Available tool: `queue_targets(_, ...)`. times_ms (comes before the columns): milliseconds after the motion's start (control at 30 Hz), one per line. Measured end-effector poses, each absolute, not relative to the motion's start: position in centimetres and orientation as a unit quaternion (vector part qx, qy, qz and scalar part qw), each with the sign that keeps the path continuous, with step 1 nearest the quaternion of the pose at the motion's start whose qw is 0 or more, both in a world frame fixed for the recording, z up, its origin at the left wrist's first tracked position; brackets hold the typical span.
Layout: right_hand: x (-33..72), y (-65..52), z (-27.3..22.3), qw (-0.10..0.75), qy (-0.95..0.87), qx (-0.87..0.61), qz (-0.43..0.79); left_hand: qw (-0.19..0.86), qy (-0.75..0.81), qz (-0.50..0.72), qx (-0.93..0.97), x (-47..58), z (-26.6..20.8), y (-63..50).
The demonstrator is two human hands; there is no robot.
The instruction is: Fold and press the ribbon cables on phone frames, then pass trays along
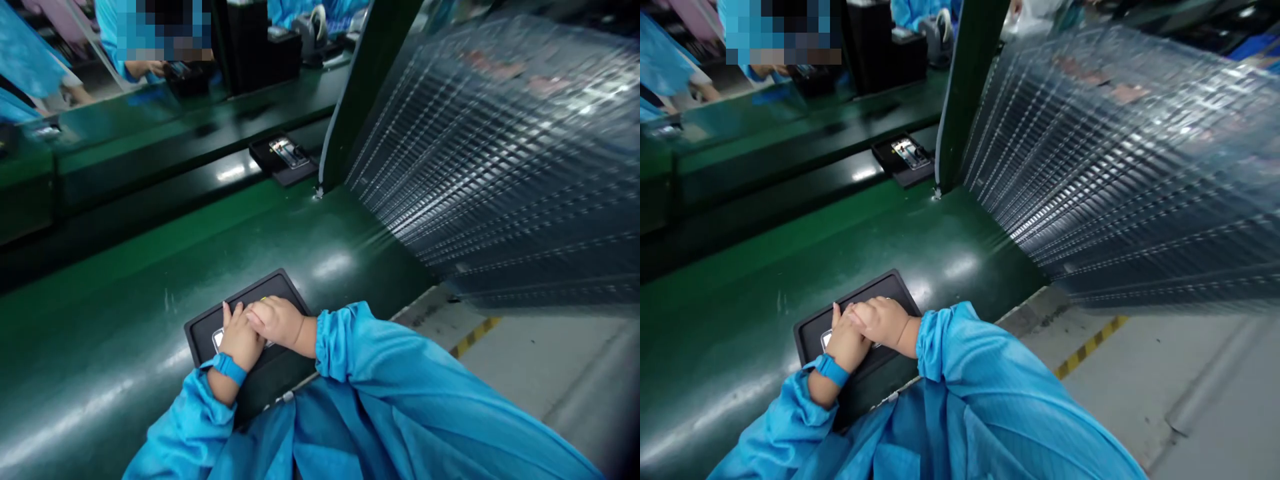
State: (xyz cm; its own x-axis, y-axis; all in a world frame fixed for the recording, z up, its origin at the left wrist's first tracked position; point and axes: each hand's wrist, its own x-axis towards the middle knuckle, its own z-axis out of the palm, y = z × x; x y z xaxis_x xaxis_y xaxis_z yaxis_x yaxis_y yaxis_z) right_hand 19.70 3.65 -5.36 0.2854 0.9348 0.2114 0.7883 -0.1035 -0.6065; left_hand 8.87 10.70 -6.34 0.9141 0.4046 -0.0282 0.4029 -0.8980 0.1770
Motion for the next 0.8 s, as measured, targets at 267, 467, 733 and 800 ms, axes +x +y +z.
queue_targets(267,21.9,2.9,-5.8,0.571,-0.27,-0.751,0.194,0.133,0.279,-0.033,0.95,9.7,-5.0,11.4)
queue_targets(467,22.4,2.2,-7.1,0.622,-0.221,-0.723,0.204,0.146,0.306,-0.058,0.939,10.0,-4.7,11.7)
queue_targets(733,22.3,2.5,-6.7,0.574,-0.26,-0.755,0.181,0.151,0.349,-0.08,0.921,11.1,-4.0,11.7)
queue_targets(800,22.3,2.5,-6.6,0.57,-0.268,-0.757,0.172,0.154,0.358,-0.086,0.917,11.4,-3.8,11.6)
